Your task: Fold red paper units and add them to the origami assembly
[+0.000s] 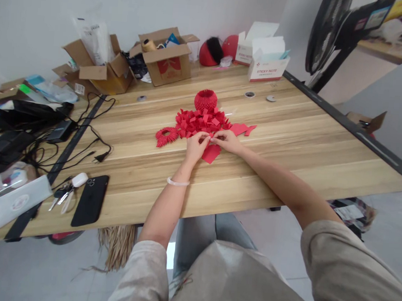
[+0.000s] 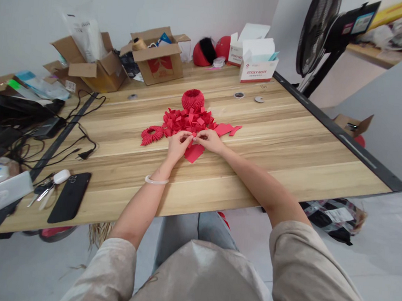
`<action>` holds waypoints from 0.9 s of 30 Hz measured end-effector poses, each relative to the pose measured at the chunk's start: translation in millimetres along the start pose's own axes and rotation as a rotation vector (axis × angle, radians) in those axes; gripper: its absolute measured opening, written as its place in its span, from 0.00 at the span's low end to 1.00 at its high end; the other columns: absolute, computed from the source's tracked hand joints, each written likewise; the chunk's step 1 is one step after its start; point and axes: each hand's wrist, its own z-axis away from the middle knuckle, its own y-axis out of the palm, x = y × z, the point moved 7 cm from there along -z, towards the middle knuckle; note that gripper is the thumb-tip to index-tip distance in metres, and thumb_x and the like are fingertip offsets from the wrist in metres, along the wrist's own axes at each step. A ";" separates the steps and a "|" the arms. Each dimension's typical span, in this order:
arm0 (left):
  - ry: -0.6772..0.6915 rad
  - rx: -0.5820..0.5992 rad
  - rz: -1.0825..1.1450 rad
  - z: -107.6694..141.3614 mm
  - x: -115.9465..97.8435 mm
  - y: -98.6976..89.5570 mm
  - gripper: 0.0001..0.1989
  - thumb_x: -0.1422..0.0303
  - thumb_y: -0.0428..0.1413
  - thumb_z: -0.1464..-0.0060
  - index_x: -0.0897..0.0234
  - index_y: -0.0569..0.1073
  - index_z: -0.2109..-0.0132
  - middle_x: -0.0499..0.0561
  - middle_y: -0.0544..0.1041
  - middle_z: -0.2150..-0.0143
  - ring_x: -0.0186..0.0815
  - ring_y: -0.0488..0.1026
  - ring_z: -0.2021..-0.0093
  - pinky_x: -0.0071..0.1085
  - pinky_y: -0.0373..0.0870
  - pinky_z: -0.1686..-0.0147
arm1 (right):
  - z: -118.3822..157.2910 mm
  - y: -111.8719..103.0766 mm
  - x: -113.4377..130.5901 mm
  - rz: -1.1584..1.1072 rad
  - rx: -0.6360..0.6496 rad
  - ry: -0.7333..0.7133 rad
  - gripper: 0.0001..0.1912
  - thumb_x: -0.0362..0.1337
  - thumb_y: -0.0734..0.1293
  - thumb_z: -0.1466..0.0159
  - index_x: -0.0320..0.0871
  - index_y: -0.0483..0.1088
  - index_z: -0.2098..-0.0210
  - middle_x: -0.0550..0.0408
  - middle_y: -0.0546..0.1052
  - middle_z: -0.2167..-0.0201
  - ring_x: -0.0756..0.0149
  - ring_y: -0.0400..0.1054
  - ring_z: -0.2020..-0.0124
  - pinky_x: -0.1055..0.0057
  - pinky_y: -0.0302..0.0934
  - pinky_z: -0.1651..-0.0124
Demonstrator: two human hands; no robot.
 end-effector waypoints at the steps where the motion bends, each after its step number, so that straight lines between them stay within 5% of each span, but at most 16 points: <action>1: 0.000 0.003 0.001 0.0 -0.1 0.2 0.06 0.70 0.55 0.48 0.66 0.74 0.63 0.55 0.79 0.64 0.34 0.76 0.64 0.31 0.72 0.60 | 0.0 0.1 0.0 0.004 0.002 -0.001 0.18 0.48 0.66 0.46 0.37 0.71 0.77 0.56 0.71 0.80 0.73 0.59 0.79 0.74 0.54 0.74; 27: 0.022 0.029 -0.085 -0.3 7.0 3.1 0.06 0.69 0.53 0.46 0.65 0.73 0.62 0.54 0.79 0.65 0.35 0.76 0.63 0.31 0.71 0.60 | 0.5 1.3 1.8 0.007 0.009 -0.011 0.16 0.47 0.66 0.46 0.38 0.71 0.77 0.56 0.71 0.80 0.73 0.60 0.78 0.74 0.54 0.73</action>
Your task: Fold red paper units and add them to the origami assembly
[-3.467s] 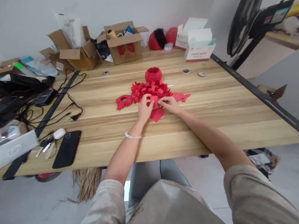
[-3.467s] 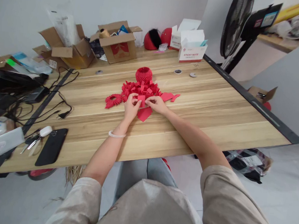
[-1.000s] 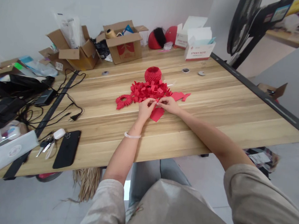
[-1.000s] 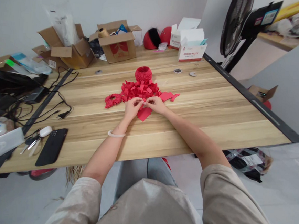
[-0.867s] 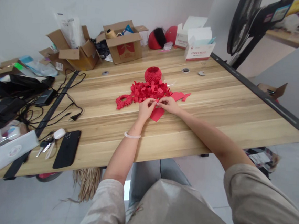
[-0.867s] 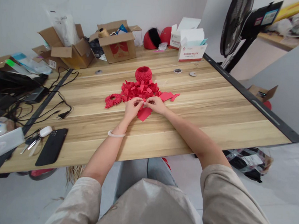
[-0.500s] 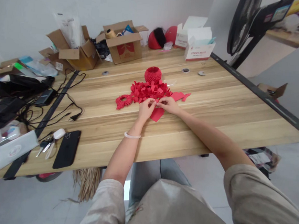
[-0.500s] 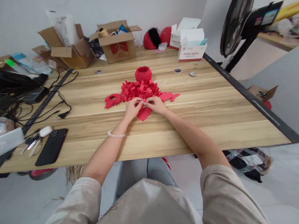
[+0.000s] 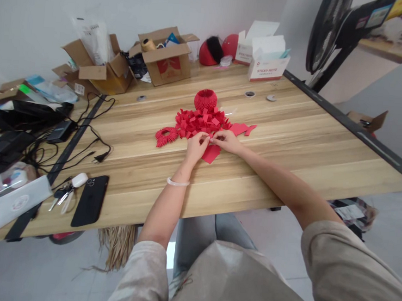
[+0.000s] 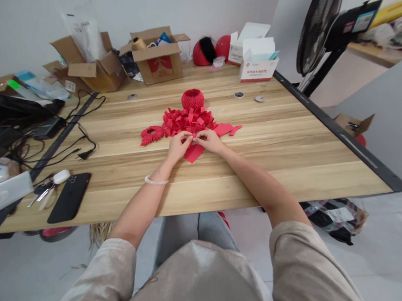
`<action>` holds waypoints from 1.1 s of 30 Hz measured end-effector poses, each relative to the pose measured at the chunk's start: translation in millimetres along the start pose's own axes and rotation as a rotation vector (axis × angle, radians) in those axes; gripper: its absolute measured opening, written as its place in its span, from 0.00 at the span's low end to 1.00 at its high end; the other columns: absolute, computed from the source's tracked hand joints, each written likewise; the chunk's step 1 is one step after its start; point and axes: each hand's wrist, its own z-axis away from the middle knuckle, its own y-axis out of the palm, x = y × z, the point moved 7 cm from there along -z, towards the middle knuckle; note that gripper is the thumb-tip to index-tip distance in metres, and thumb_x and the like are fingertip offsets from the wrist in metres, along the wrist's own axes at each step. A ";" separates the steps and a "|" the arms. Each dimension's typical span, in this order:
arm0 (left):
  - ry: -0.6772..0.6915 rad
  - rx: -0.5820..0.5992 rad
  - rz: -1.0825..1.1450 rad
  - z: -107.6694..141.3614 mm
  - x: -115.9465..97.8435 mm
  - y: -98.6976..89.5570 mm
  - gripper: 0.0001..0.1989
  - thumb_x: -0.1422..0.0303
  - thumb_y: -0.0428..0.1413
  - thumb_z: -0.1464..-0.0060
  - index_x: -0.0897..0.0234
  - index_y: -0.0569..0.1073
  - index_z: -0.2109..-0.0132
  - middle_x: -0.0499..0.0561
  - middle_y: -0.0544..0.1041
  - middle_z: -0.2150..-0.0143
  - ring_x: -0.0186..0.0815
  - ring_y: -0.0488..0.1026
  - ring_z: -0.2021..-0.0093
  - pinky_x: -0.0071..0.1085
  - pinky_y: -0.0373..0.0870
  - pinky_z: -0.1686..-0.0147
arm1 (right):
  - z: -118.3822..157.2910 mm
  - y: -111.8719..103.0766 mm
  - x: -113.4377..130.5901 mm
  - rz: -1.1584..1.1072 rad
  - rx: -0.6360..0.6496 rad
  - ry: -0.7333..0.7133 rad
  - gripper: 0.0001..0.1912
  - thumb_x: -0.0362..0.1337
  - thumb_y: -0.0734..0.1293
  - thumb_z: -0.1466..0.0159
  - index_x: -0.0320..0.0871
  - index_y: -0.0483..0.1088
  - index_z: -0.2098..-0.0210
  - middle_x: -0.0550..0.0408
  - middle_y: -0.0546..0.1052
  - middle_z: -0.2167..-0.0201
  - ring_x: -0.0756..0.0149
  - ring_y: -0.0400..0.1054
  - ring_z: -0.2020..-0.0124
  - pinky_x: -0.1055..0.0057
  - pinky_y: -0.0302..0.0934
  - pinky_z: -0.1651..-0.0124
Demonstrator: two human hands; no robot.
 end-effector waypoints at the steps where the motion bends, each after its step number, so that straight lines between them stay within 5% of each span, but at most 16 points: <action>1: -0.003 0.003 -0.001 0.0 -0.4 0.0 0.06 0.69 0.53 0.46 0.65 0.73 0.62 0.54 0.79 0.65 0.35 0.76 0.64 0.31 0.71 0.60 | 0.1 0.0 0.3 0.012 0.001 -0.003 0.16 0.47 0.66 0.46 0.38 0.71 0.76 0.56 0.72 0.80 0.73 0.60 0.78 0.74 0.54 0.73; 33: 0.032 0.021 -0.067 0.2 -3.3 0.4 0.06 0.70 0.53 0.46 0.66 0.73 0.63 0.53 0.78 0.67 0.34 0.76 0.67 0.28 0.71 0.62 | 0.6 1.5 4.3 0.157 0.013 -0.074 0.13 0.42 0.64 0.43 0.37 0.71 0.76 0.56 0.72 0.80 0.74 0.58 0.80 0.76 0.51 0.75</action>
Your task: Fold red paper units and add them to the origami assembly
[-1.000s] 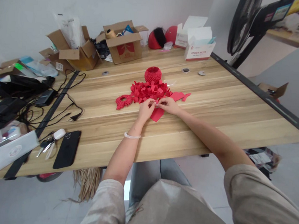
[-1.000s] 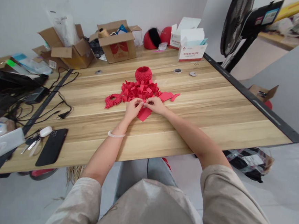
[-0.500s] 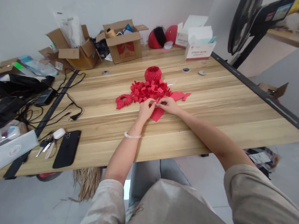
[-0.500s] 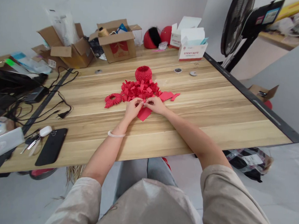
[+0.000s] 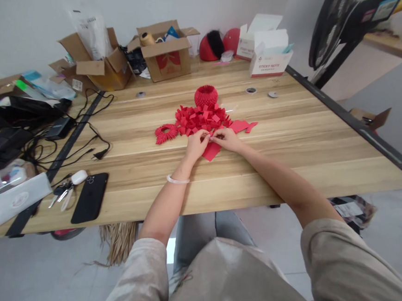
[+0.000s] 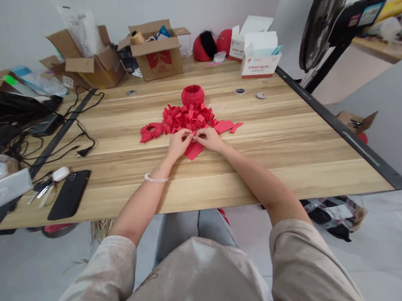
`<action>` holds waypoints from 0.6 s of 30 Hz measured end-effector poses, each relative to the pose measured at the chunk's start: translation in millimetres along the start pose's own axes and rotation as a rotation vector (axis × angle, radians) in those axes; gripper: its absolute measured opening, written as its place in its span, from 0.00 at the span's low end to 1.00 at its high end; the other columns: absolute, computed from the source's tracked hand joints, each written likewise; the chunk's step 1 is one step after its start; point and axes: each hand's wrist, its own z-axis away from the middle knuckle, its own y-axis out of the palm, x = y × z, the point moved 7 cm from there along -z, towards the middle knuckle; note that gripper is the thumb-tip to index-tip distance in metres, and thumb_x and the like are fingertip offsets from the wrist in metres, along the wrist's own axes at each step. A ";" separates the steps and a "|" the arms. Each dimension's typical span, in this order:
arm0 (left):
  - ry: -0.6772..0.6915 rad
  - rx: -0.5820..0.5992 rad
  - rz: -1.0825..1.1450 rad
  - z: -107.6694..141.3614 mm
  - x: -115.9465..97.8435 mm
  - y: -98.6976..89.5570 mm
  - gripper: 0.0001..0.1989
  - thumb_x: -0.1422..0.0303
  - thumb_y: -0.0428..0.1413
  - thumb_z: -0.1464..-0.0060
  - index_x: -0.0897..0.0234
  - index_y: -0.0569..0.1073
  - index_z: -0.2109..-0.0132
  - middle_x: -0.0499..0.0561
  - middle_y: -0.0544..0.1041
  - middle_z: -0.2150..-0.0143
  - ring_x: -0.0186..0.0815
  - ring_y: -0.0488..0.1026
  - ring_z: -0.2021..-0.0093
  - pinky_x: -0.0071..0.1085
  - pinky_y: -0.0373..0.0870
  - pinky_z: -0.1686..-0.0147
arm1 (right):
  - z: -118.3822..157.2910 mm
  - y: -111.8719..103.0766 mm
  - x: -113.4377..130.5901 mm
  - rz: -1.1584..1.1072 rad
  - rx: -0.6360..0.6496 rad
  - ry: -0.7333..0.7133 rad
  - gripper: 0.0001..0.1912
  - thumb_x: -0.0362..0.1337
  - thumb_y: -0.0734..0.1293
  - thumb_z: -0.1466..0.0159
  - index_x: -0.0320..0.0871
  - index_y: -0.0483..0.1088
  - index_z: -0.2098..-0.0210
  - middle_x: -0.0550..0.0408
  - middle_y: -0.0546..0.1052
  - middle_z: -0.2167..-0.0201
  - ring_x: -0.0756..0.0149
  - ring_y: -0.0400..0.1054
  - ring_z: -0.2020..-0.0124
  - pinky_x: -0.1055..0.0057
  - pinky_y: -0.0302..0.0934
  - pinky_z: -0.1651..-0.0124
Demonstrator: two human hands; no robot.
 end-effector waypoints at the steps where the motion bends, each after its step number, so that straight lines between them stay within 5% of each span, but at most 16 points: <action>1: 0.000 0.001 -0.001 0.1 0.0 0.1 0.06 0.70 0.53 0.46 0.66 0.73 0.63 0.53 0.78 0.68 0.34 0.76 0.67 0.28 0.70 0.63 | 0.1 -0.1 0.0 0.010 -0.001 -0.003 0.13 0.41 0.64 0.43 0.37 0.71 0.76 0.56 0.72 0.80 0.74 0.58 0.80 0.76 0.52 0.75; 18: -0.019 -0.009 -0.016 0.4 -1.7 -1.8 0.06 0.69 0.52 0.45 0.65 0.73 0.64 0.52 0.78 0.69 0.33 0.76 0.67 0.28 0.70 0.62 | -0.1 1.9 -0.3 0.061 0.015 -0.052 0.13 0.41 0.62 0.42 0.38 0.70 0.76 0.54 0.72 0.78 0.71 0.61 0.77 0.74 0.54 0.72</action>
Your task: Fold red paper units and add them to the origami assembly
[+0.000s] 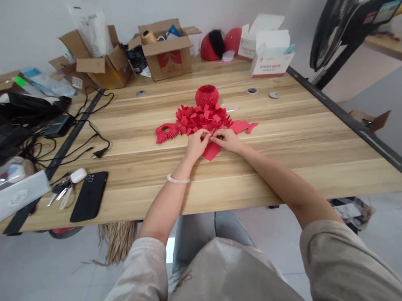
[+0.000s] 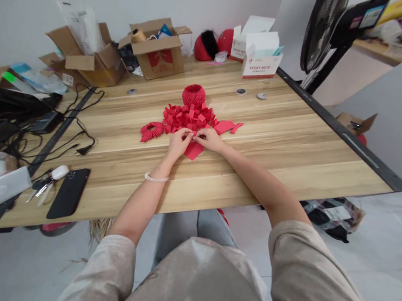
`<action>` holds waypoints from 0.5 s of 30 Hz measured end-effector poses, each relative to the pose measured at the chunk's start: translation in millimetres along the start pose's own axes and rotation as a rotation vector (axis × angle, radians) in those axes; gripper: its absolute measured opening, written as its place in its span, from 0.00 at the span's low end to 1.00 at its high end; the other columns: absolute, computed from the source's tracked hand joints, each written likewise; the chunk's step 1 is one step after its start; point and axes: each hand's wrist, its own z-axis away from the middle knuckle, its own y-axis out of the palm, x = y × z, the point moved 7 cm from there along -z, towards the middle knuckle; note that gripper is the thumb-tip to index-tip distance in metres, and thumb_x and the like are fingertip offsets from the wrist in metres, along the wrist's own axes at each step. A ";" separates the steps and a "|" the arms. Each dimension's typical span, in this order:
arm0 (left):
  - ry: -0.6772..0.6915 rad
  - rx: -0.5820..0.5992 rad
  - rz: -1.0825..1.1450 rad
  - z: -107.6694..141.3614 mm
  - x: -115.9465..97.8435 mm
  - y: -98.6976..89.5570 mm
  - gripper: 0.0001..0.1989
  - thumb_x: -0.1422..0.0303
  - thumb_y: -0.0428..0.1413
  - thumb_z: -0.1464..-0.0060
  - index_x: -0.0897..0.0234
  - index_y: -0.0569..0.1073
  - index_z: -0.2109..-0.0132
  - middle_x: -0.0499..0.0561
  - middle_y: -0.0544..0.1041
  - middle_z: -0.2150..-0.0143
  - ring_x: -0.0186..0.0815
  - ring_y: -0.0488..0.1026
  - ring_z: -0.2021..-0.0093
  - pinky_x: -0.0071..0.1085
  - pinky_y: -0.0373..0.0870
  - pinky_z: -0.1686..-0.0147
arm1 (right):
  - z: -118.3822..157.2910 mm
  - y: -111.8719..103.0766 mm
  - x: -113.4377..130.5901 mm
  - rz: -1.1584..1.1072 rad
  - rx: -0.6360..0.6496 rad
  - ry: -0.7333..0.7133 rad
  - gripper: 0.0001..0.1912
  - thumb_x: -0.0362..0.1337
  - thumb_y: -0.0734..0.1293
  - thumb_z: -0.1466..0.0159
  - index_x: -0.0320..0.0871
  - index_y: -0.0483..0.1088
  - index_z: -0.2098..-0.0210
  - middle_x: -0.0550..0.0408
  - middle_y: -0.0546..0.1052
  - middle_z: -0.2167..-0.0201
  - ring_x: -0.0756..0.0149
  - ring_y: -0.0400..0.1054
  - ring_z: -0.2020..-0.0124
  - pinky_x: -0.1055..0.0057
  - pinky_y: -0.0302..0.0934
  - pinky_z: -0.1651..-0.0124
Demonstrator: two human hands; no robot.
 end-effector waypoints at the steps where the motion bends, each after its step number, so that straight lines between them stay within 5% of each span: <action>1: -0.006 -0.008 0.015 -0.3 1.1 -0.2 0.06 0.69 0.52 0.46 0.65 0.73 0.63 0.52 0.78 0.68 0.33 0.76 0.67 0.29 0.70 0.62 | 0.0 -0.4 -0.6 -0.020 -0.009 0.017 0.13 0.41 0.63 0.42 0.37 0.71 0.75 0.54 0.73 0.78 0.72 0.61 0.77 0.74 0.54 0.72; 15: -0.022 -0.079 0.135 -3.0 7.9 -3.0 0.07 0.69 0.56 0.49 0.66 0.75 0.63 0.54 0.79 0.63 0.35 0.76 0.63 0.32 0.71 0.58 | -1.6 -3.1 -13.0 -0.234 -0.058 0.162 0.15 0.46 0.65 0.45 0.38 0.72 0.75 0.55 0.72 0.79 0.71 0.63 0.77 0.74 0.57 0.72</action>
